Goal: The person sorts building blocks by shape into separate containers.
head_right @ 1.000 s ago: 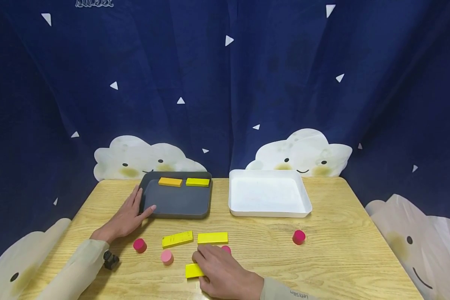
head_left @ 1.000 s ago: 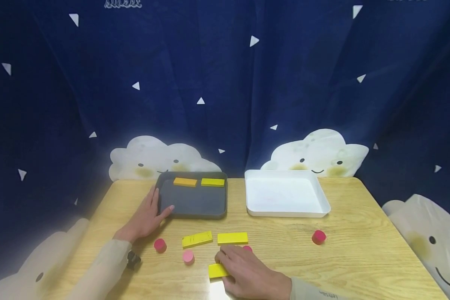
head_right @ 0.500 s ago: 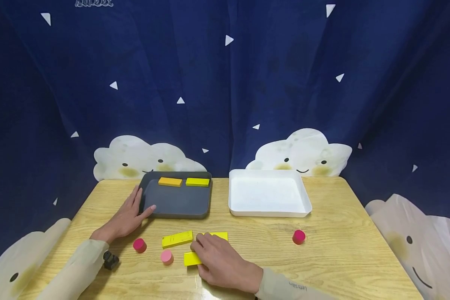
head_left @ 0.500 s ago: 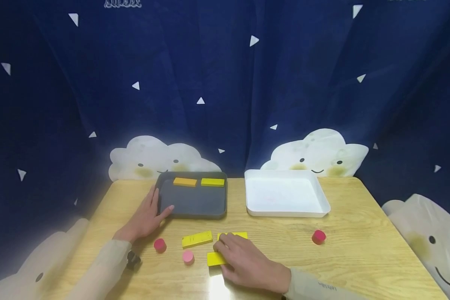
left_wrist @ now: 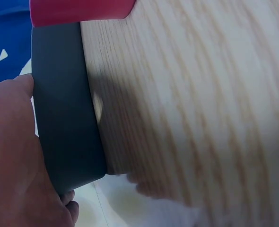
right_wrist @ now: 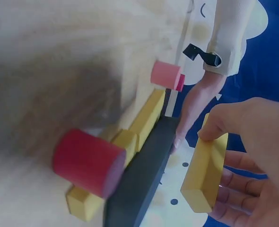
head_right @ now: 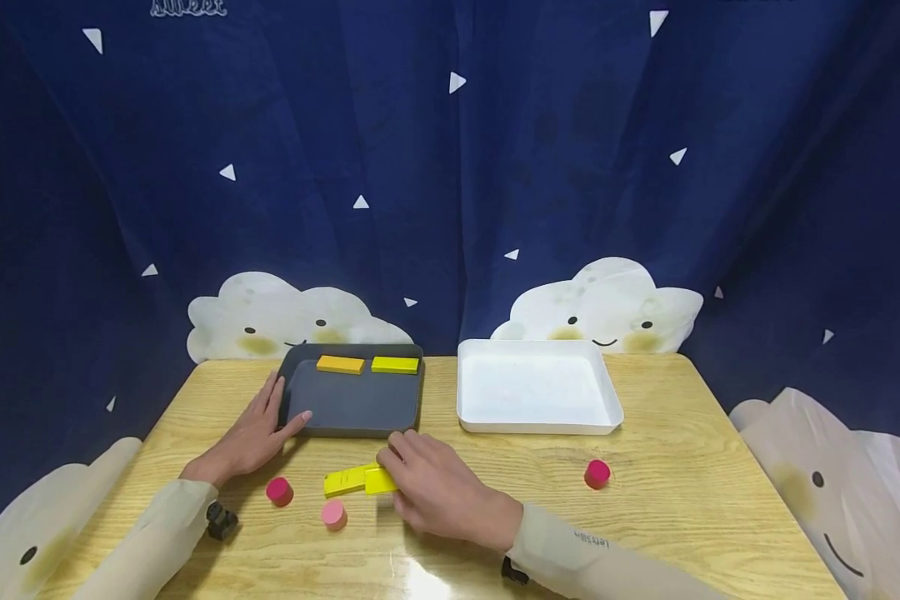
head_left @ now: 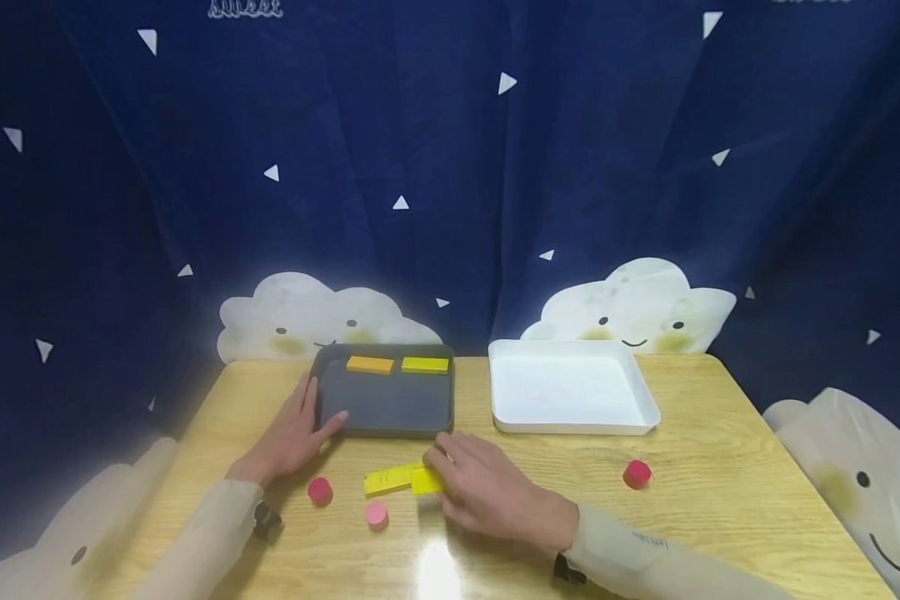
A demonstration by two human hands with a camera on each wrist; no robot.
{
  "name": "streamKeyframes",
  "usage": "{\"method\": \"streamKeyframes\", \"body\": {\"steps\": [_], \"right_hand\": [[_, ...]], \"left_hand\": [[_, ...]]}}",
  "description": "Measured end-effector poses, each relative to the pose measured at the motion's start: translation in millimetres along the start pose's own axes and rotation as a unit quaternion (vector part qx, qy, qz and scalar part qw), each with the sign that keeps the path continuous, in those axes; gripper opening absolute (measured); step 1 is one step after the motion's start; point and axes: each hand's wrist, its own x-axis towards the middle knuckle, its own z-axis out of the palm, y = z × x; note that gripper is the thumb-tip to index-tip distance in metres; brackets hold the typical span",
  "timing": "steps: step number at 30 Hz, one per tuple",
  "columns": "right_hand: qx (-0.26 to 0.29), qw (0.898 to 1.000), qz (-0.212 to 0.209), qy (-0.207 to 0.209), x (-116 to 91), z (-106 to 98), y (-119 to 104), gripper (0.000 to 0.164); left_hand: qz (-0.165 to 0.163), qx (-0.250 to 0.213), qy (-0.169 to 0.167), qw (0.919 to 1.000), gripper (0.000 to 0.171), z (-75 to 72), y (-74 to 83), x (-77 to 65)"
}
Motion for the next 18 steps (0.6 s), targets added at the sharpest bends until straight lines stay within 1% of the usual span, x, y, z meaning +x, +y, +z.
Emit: {"method": "streamKeyframes", "body": {"steps": [4, 12, 18], "right_hand": [[-0.015, 1.0, -0.011, 0.006, 7.1, -2.9, 4.8, 0.041], [-0.038, 0.999, -0.023, 0.003, 19.7, -7.3, 11.4, 0.038], [-0.057, 0.998, -0.024, 0.018, 32.6, -9.3, 20.2, 0.041]], "left_hand": [[-0.001, 0.0, 0.0, 1.0, 0.105, 0.1, -0.7, -0.1], [-0.003, 0.001, 0.0, 1.0, 0.106, 0.4, -0.5, -0.7], [-0.002, 0.001, 0.004, 1.0, 0.107, -0.4, -0.1, -0.1]]}}
